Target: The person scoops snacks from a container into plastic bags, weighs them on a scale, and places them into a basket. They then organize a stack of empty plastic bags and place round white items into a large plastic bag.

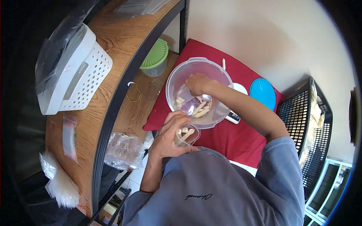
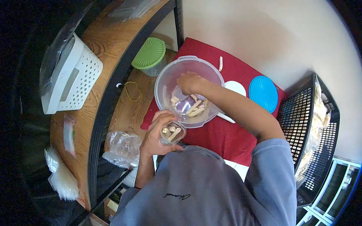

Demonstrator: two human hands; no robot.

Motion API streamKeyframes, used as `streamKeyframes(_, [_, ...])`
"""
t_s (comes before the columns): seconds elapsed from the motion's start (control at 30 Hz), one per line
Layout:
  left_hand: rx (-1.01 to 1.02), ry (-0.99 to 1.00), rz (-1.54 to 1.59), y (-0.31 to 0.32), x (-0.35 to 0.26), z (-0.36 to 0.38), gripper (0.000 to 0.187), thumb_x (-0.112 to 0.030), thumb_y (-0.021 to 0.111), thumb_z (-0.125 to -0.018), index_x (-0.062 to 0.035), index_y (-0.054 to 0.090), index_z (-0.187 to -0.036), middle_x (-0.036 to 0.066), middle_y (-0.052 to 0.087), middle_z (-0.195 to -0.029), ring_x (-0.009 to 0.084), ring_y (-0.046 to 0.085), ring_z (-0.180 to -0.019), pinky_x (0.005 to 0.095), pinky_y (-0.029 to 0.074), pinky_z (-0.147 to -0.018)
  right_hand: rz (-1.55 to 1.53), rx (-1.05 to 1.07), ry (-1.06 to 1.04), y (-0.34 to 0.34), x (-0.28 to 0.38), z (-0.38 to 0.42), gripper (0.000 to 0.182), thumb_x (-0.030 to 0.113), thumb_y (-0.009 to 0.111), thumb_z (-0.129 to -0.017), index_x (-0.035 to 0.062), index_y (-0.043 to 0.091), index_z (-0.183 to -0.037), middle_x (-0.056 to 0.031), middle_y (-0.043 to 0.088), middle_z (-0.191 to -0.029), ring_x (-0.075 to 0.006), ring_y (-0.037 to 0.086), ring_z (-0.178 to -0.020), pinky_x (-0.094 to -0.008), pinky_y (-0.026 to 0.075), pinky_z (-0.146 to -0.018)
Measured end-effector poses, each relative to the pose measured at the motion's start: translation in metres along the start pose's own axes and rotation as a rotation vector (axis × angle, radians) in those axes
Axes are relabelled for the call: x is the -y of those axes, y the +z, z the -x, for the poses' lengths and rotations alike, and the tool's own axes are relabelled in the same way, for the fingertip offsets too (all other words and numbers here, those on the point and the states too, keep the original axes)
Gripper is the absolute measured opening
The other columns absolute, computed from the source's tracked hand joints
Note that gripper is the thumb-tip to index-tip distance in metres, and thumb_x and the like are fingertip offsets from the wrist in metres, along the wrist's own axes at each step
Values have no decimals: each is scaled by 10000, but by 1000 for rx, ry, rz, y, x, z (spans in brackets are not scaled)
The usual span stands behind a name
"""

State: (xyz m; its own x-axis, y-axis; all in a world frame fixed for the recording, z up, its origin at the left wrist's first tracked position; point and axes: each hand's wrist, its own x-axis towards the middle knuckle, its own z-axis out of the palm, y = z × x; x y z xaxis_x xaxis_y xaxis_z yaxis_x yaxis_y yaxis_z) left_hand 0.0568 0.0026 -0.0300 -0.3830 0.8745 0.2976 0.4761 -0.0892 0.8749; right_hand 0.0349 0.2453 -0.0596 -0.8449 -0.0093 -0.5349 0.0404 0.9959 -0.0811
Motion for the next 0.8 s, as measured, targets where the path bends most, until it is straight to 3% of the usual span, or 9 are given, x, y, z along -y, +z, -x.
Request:
streamKeyframes(0.07, [-4, 17, -20, 2, 0, 2, 831, -320, 935, -491, -8, 566, -1167, 175, 588, -1180, 355, 503, -1191, 454, 428, -992, -11, -3, -66, 9, 5, 0, 305, 97, 660, -753, -10, 699, -1036, -224, 627, -1150, -368, 622, -1069, -433, 506, -924])
streamKeyframes(0.13, [-7, 20, -26, 5, 0, 5, 834, -332, 936, -489, -7, 566, -1163, 177, 586, -1184, 359, 500, -1197, 456, 425, -997, -7, 36, -158, 24, 8, -3, 243, 119, 685, -738, -44, 716, -916, -230, 689, -1007, -332, 680, -957, -405, 539, -843])
streamKeyframes(0.27, [-10, 33, -44, 8, -1, 9, 846, -362, 934, -496, -4, 563, -1167, 183, 579, -1197, 371, 483, -1230, 467, 409, -1018, -76, 42, -178, 27, 2, -7, 237, 121, 666, -733, -53, 714, -887, -244, 691, -955, -323, 683, -928, -398, 541, -821])
streamKeyframes(0.37, [-34, 28, 7, 10, 3, 9, 855, -368, 933, -504, -8, 558, -1183, 183, 579, -1199, 372, 475, -1248, 477, 396, -1029, -127, 274, -187, 21, -9, -18, 256, 130, 642, -732, -61, 708, -889, -246, 693, -916, -326, 682, -903, -412, 535, -806])
streamKeyframes(0.43, [-46, 57, 38, 8, 7, 8, 857, -369, 933, -509, -10, 554, -1189, 180, 581, -1200, 372, 475, -1252, 478, 391, -1033, -166, 67, -339, 20, -17, -17, 180, 141, 630, -725, -13, 676, -806, -177, 669, -735, -318, 660, -725, -440, 500, -673])
streamKeyframes(0.6, [-161, 120, 213, 0, 20, 15, 858, -366, 933, -531, -11, 539, -1204, 174, 577, -1197, 341, 502, -1220, 463, 404, -1019, -417, 200, -357, -1, -35, -2, 171, 164, 626, -730, -6, 625, -754, -119, 632, -672, -235, 612, -625, -381, 459, -587])
streamKeyframes(0.7, [-296, -64, 412, -7, 20, 22, 864, -267, 938, -575, -8, 480, -1261, 152, 551, -1179, 230, 562, -1089, 358, 469, -931, -598, 233, -349, -20, -39, 18, 157, 153, 618, -733, -2, 596, -741, -82, 610, -642, -179, 591, -601, -353, 449, -572])
streamKeyframes(0.73, [-297, -62, 411, -9, 15, 21, 864, -267, 938, -575, -8, 480, -1261, 152, 551, -1179, 230, 562, -1089, 358, 469, -931, -633, 210, -334, -31, -38, 28, 148, 142, 616, -734, -1, 581, -735, -68, 604, -636, -158, 583, -593, -343, 446, -566])
streamKeyframes(0.8, [-355, -282, 511, -15, 3, 18, 848, -195, 927, -602, -5, 461, -1285, 131, 544, -1163, 215, 570, -1066, 341, 475, -924, -653, 187, -359, -47, -40, 43, 133, 125, 610, -732, -1, 566, -724, -64, 592, -621, -146, 572, -582, -339, 437, -555])
